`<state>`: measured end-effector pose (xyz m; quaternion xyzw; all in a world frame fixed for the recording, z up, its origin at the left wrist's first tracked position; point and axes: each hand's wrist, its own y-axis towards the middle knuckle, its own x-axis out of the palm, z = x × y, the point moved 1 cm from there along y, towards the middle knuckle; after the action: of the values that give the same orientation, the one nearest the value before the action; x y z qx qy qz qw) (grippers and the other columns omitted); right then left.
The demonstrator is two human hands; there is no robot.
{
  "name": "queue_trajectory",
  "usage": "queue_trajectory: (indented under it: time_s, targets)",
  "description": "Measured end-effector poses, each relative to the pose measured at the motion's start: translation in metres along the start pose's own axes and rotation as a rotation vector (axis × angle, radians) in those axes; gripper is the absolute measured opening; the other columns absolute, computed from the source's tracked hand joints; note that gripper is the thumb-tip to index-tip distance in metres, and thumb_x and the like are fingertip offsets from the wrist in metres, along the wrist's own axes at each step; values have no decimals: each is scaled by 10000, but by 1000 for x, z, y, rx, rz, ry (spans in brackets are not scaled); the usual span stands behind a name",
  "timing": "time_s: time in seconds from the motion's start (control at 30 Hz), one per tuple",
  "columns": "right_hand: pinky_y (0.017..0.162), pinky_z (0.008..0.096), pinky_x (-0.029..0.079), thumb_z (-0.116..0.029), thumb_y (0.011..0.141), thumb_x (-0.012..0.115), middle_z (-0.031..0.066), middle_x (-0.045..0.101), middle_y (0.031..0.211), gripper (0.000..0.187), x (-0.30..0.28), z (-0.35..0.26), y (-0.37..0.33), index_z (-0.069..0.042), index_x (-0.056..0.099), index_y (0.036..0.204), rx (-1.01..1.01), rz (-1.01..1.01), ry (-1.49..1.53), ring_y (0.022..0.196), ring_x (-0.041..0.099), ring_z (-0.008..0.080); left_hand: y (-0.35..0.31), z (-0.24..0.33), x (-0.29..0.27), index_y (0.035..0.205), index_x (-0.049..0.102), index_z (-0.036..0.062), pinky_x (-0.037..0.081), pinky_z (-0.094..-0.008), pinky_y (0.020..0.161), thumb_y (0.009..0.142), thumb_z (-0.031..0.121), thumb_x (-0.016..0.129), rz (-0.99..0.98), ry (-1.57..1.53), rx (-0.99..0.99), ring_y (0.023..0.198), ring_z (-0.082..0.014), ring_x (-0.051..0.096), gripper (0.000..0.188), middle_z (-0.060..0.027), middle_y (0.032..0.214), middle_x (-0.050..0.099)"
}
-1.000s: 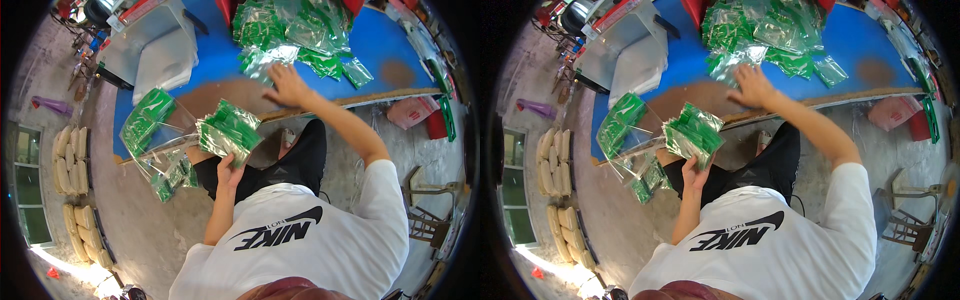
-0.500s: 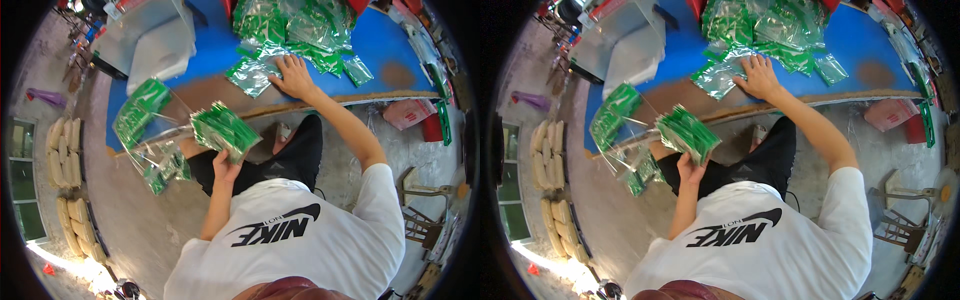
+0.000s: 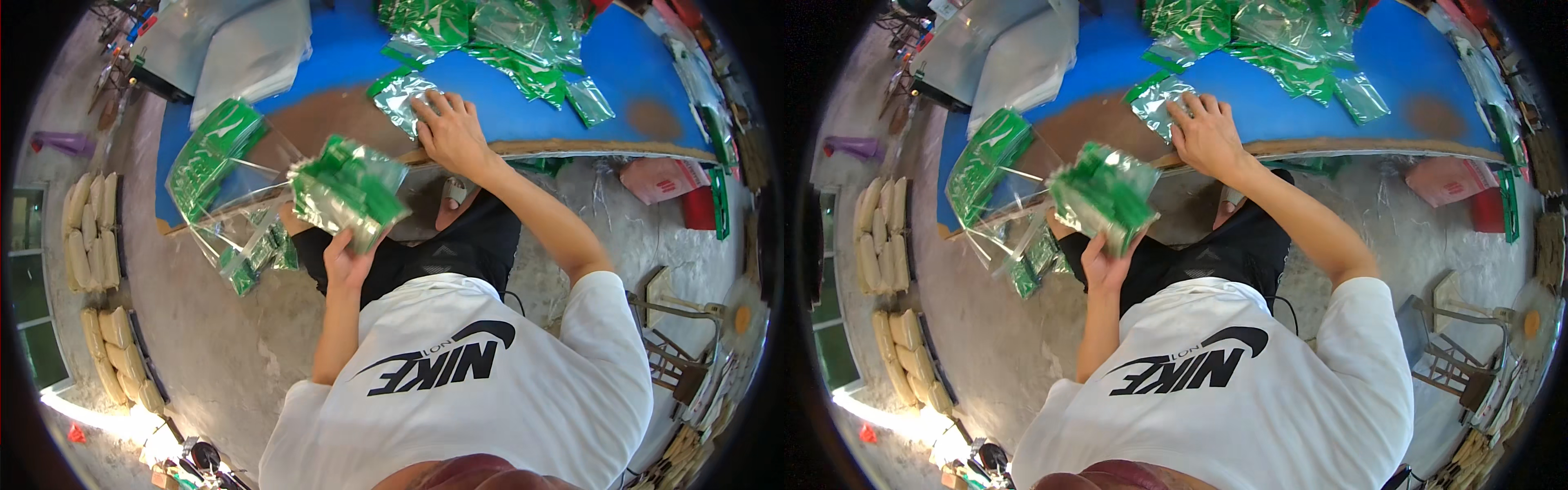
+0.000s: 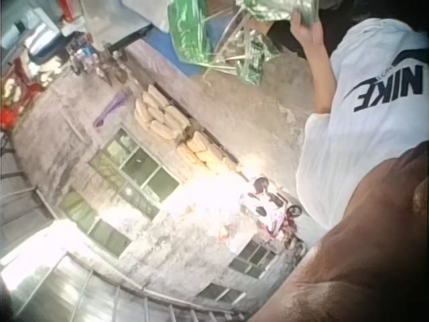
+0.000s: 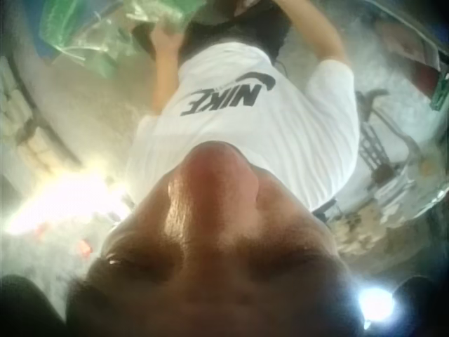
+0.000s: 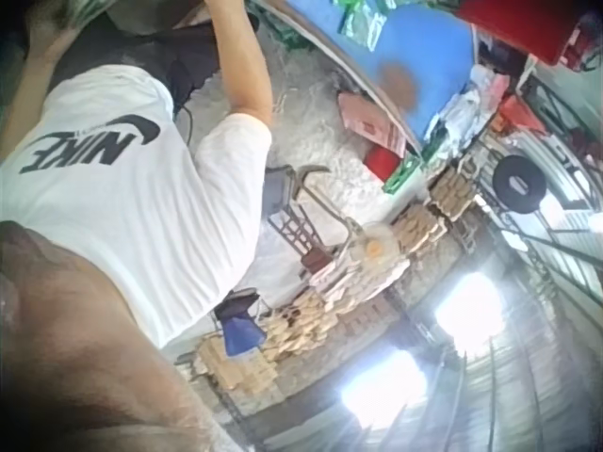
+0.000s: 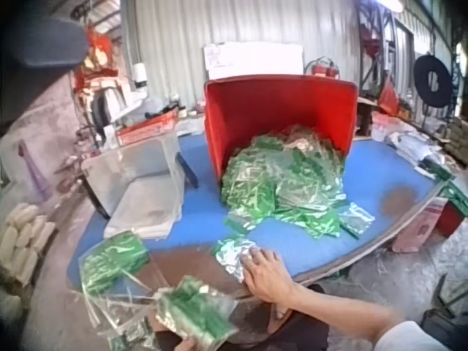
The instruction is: Counting green foil packets and putting them into larger plastic bags.
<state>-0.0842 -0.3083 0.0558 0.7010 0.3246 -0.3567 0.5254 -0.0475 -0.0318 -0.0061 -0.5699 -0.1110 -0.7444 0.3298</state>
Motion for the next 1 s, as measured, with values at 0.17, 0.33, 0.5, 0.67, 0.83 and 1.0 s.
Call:
queue_trajectory:
  time_s: [0.17,0.33,0.5,0.67,0.83,1.0]
  targets:
    - [885,473,460,-163,861,592,139,622,1194,345,-11,-31,-8,-86,639,1194,-92,-209,119,1064,573,355,0,6,-32,1416,433,10,317,-600,1143,814,98,724,-215,-98,-85,1336,-386,457,675,-180,1429,497]
    - [933,450,475,-149,866,630,175,648,1157,256,-42,-8,10,-10,655,1079,108,-233,408,1097,581,377,11,-4,-16,1426,411,26,293,-654,1138,866,138,692,29,60,-34,1342,-394,442,637,-171,1429,496]
    - [1068,550,343,-614,867,599,313,453,1404,786,-32,156,-18,-15,509,1369,457,194,-281,1304,422,467,11,-8,-20,1417,424,44,284,-652,1144,875,172,701,-4,46,-79,1333,-382,456,622,-156,1424,500]
    - [1132,614,194,-823,808,458,337,262,1527,1073,-24,133,-26,-45,287,1527,578,-199,-321,1408,238,530,11,-10,-42,1405,443,42,378,-586,1118,856,115,721,35,23,-110,1313,-356,486,619,-145,1402,525]
    - [1124,621,202,-814,808,468,342,313,1494,1054,-26,107,-39,-40,318,1508,462,-160,-281,1379,276,545,12,-10,-42,1391,464,36,357,-596,1129,860,95,709,11,-11,-137,1318,-361,482,587,-155,1402,526]
    - [1109,623,241,-762,794,562,324,338,1475,997,-31,64,-56,-58,373,1475,281,-154,-210,1376,289,528,8,-7,-43,1391,465,37,357,-601,1127,863,89,702,2,-35,-132,1318,-361,482,581,-158,1402,525]
